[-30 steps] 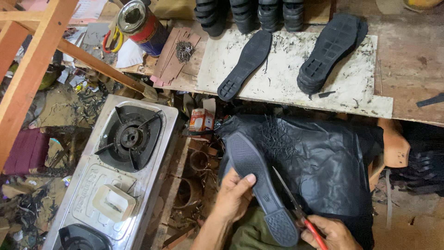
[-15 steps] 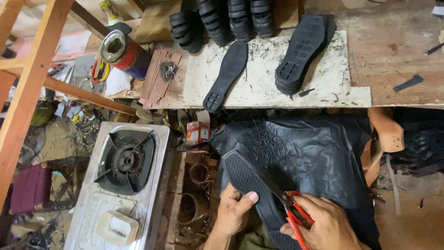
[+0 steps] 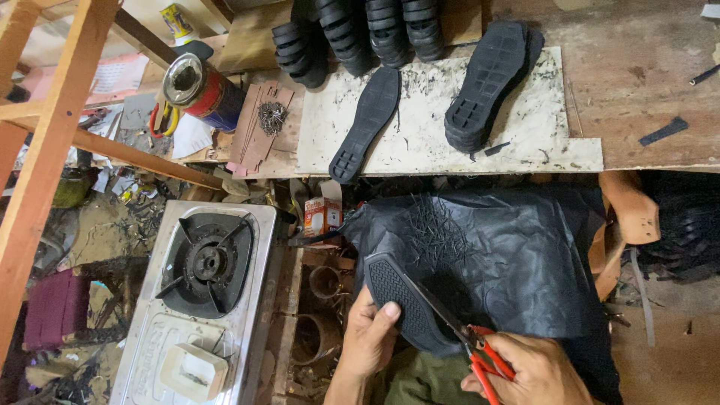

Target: The person holds a black rubber shoe sole in one hand and trims excess material from its edge using red-handled shears, rotating the sole to work around the perimeter. Trimmed pieces fall onto the plastic sheet below, and the person occasionally places the sole on the workbench before picking it up again to continue trimming.

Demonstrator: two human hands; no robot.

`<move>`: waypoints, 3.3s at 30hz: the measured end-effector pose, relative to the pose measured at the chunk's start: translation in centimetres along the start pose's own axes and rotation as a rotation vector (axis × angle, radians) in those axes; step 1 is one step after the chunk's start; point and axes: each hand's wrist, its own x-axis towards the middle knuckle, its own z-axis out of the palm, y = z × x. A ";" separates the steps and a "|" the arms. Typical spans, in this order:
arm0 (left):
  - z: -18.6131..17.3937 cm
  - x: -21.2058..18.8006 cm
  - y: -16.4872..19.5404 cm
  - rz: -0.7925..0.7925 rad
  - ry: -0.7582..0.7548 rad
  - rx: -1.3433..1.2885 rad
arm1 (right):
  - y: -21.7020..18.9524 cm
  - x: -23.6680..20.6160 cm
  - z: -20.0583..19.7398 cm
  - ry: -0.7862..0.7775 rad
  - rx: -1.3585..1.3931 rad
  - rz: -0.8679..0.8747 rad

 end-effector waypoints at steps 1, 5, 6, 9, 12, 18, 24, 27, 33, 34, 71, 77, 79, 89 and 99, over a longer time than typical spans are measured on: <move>0.3 0.2 0.2 0.030 0.043 0.036 | 0.1 0.1 0.0 0.030 -0.015 -0.021; 1.6 0.3 0.3 0.063 0.033 -0.004 | 0.4 0.3 0.4 0.036 -0.178 0.030; 1.9 0.1 0.2 0.046 0.026 -0.023 | 0.4 0.3 0.5 0.012 -0.245 0.079; 2.1 -0.1 0.1 0.034 0.021 -0.035 | 0.6 0.3 0.8 0.113 -0.212 -0.139; 2.2 -0.2 0.1 0.027 0.031 -0.032 | 0.8 0.3 1.0 0.030 -0.197 -0.021; 2.5 -0.3 -0.4 0.059 0.030 -0.065 | 1.6 0.1 1.6 0.090 -0.042 -0.115; 2.0 -0.3 -0.4 0.057 0.002 -0.079 | 1.6 -0.1 1.3 -0.008 -0.047 -0.015; 2.0 -0.2 -0.4 0.078 -0.005 -0.076 | 1.3 0.0 1.1 -0.086 -0.054 0.114; 2.5 -0.2 -0.5 0.082 0.019 -0.095 | 0.9 0.4 1.1 0.156 -0.137 -0.255; 2.5 -0.2 -0.5 0.070 0.020 -0.098 | 0.9 0.4 1.0 0.080 -0.110 -0.140; 2.1 -0.2 -1.4 0.046 -0.038 -0.115 | 0.5 0.0 0.0 0.104 -0.082 -0.076; 1.5 -0.3 -1.4 0.033 -0.030 -0.103 | -0.1 0.1 -0.6 0.080 -0.088 0.003; 1.4 -0.2 -1.4 0.042 -0.026 -0.094 | -0.5 0.2 -0.6 0.072 -0.013 0.070; 1.5 -0.3 -0.8 -0.007 -0.067 -0.013 | 1.4 0.4 -0.7 0.044 -0.015 -0.195; 1.2 -0.4 0.1 -0.052 -0.121 0.157 | 1.3 0.5 -1.3 0.089 -0.034 -0.114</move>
